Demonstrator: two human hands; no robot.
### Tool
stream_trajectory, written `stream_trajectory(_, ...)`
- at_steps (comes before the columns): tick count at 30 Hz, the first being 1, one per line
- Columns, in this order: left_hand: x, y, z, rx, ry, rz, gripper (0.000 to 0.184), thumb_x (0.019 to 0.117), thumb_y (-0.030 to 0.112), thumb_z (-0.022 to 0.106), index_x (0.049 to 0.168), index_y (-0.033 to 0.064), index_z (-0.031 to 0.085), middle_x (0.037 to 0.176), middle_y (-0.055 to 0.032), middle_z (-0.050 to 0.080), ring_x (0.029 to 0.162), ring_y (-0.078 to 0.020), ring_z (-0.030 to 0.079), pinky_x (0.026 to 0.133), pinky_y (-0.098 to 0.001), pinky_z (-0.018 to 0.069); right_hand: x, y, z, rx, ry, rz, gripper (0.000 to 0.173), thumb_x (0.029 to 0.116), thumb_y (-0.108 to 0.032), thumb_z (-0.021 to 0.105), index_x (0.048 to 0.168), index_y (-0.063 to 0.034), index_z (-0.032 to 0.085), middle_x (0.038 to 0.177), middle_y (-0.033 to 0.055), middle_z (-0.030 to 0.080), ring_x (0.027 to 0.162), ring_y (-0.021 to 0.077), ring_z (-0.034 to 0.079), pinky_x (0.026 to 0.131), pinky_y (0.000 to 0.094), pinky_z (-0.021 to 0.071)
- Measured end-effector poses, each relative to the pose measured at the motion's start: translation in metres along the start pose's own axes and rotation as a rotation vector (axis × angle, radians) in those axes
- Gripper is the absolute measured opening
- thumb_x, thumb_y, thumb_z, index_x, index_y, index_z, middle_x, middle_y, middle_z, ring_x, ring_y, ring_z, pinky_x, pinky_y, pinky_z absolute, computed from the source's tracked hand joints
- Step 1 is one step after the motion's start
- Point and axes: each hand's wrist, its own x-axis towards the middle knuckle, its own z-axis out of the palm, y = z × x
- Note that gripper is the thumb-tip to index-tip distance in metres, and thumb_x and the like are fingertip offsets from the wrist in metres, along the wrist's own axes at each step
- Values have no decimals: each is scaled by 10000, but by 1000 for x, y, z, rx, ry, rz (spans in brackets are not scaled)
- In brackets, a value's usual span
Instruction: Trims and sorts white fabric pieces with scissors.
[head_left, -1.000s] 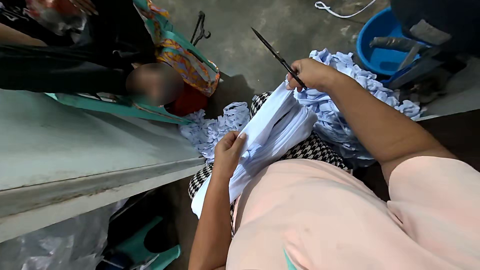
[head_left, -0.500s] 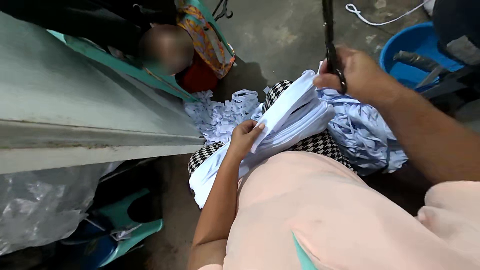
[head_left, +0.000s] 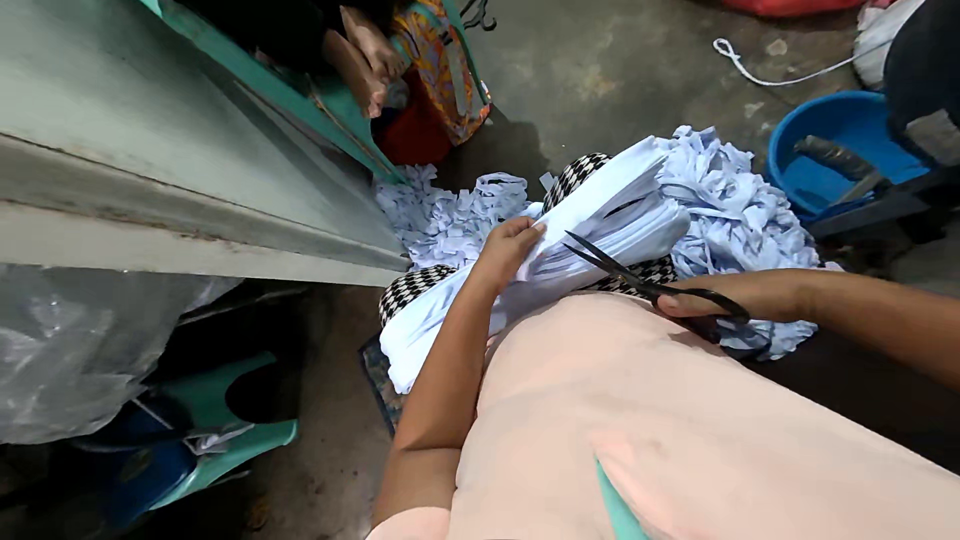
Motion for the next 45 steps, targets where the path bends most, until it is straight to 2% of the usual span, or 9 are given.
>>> stream_trajectory(3,0,3,0,4,4,3,190,1053,178,522,967,41,621,761,10,588,628,-41,531,580,-218,452,12,-4,3,8,28,-11,516,1034,-558,399,1122,-91,599,853,-44,554,766,18,543,717,223,472)
stream_trajectory(10,-3,5,6,-81,47,9,119,992,102,543,969,26,632,768,-14,617,619,-49,549,548,-209,445,27,-15,10,99,111,-27,405,1078,-470,401,964,-123,576,757,-68,517,669,-1,499,621,176,425)
stream_trajectory(19,-3,-3,15,-98,51,-3,123,1001,114,595,1004,6,653,777,-34,643,594,-46,537,521,-192,413,40,-10,13,171,170,-30,487,1058,-557,397,944,-124,587,761,-51,545,672,23,520,632,189,433)
stream_trajectory(25,-3,-3,16,-98,60,-18,142,1012,132,581,1009,9,652,774,-28,642,593,-46,541,521,-202,428,43,-9,20,243,257,-36,359,1085,-385,465,940,-82,591,729,-44,542,640,23,522,617,177,448)
stream_trajectory(29,-2,-7,17,-113,60,-21,182,1031,182,578,1015,20,658,758,-21,642,565,-40,523,494,-191,401,46,8,20,222,274,-105,300,1018,-400,588,953,-111,630,716,-67,552,616,11,512,589,176,437)
stream_trajectory(34,1,-9,19,-111,64,-6,170,1027,167,591,1015,14,664,782,-26,648,604,-47,543,526,-200,421,47,22,20,227,276,-149,310,945,-423,671,878,-122,642,663,-52,569,566,27,518,546,198,439)
stream_trajectory(37,1,-8,19,-104,63,-8,163,1028,163,583,1025,20,663,771,-19,643,585,-42,529,511,-195,409,48,16,18,225,264,-131,307,978,-400,641,877,-111,621,659,-49,546,560,23,498,538,188,421)
stream_trajectory(40,1,-7,21,-99,50,-9,146,1022,149,591,1021,20,658,758,-15,634,575,-38,523,510,-193,413,47,-1,15,245,248,-75,290,1065,-310,528,952,-54,605,702,-27,538,595,37,514,579,184,444)
stream_trajectory(45,0,-6,21,-104,51,-2,159,1028,154,583,1026,13,656,743,-16,631,569,-39,514,511,-194,401,59,2,13,246,256,-101,305,1056,-335,538,949,-60,610,663,-24,525,552,43,505,540,190,444)
